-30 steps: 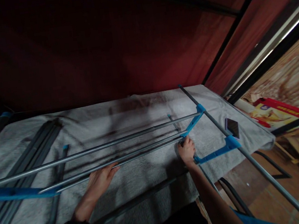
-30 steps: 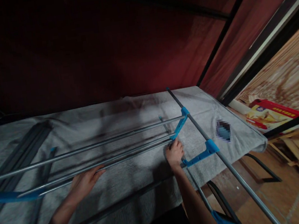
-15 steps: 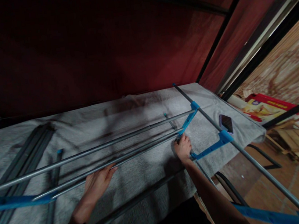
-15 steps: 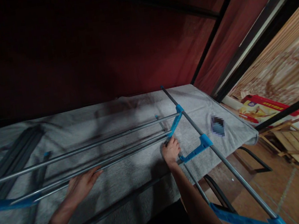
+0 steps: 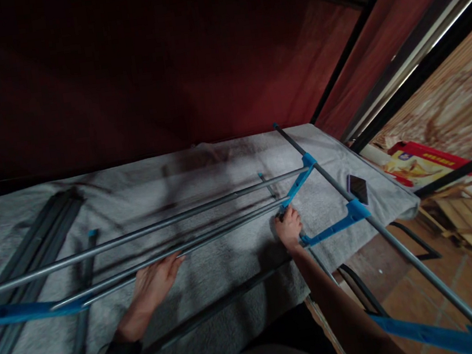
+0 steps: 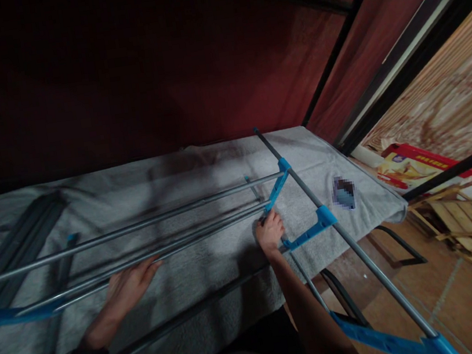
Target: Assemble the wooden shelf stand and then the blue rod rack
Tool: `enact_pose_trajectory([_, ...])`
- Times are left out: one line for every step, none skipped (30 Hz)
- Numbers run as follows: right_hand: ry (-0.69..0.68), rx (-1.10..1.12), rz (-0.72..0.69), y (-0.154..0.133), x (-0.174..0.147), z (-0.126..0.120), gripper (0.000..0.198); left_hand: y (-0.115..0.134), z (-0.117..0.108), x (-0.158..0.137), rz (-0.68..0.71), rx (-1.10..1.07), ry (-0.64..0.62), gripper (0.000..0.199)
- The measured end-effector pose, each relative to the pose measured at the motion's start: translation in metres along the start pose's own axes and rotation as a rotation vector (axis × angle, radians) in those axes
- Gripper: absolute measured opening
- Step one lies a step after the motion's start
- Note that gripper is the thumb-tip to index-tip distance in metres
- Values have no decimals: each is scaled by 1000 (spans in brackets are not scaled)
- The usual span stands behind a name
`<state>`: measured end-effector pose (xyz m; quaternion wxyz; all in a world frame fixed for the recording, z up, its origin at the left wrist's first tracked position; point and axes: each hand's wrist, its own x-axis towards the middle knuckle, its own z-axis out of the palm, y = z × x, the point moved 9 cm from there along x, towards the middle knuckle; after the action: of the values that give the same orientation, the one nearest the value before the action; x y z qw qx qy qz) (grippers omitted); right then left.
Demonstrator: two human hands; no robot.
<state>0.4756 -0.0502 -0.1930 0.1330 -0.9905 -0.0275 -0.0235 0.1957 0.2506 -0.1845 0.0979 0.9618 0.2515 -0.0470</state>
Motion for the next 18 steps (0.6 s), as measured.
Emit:
enact_pose_trajectory([-1,0,0,0,0,0,63,0,-1,0,0,-1,-3,51])
enact_pose_trajectory([-1,1,0,0,0,0,63,1,-2,0,4,-3,-2,51])
enact_pose_trajectory([-2,2,0,0,0,0,63,1,-2,1,9,-5,1,52])
enact_pose_trajectory([-1,2,1,0,0,0,63,2,-3,1,13,-6,2,52])
enact_pose_trajectory([-1,3,2,0,0,0,62,1,-2,0,14,-7,2,52])
enact_pose_trajectory([-1,4,3,0,0,1,62,1,-2,0,12,-10,-1,53])
enact_pose_trajectory([-1,4,5,0,0,1,62,0,-1,0,7,-17,-1,52])
enact_pose_trajectory([-1,4,6,0,0,1,63,-1,0,0,3,-27,3,52])
enact_pose_trajectory([-2,5,6,0,0,1,63,-1,0,0,2,-41,13,51])
enact_pose_trajectory([-3,6,6,0,0,1,63,-1,0,0,4,-55,25,50])
enact_pose_trajectory([-5,6,5,0,0,1,63,-2,0,0,7,-66,34,50])
enact_pose_trajectory([-8,7,5,0,1,1,63,-2,0,0,11,-73,39,50])
enact_pose_trajectory([-11,8,5,0,1,1,63,-2,0,0,13,-75,38,51])
enact_pose_trajectory([-13,8,5,0,1,1,63,-2,1,0,11,-71,33,52])
enact_pose_trajectory([-15,9,5,1,1,1,63,-2,2,0,7,-65,25,53])
enact_pose_trajectory([-17,9,5,1,1,0,63,-2,3,0,4,-60,17,54])
enact_pose_trajectory([-18,10,5,1,1,0,63,-2,4,0,4,-57,10,55])
enact_pose_trajectory([-18,11,5,1,0,0,63,-2,4,0,6,-55,8,55])
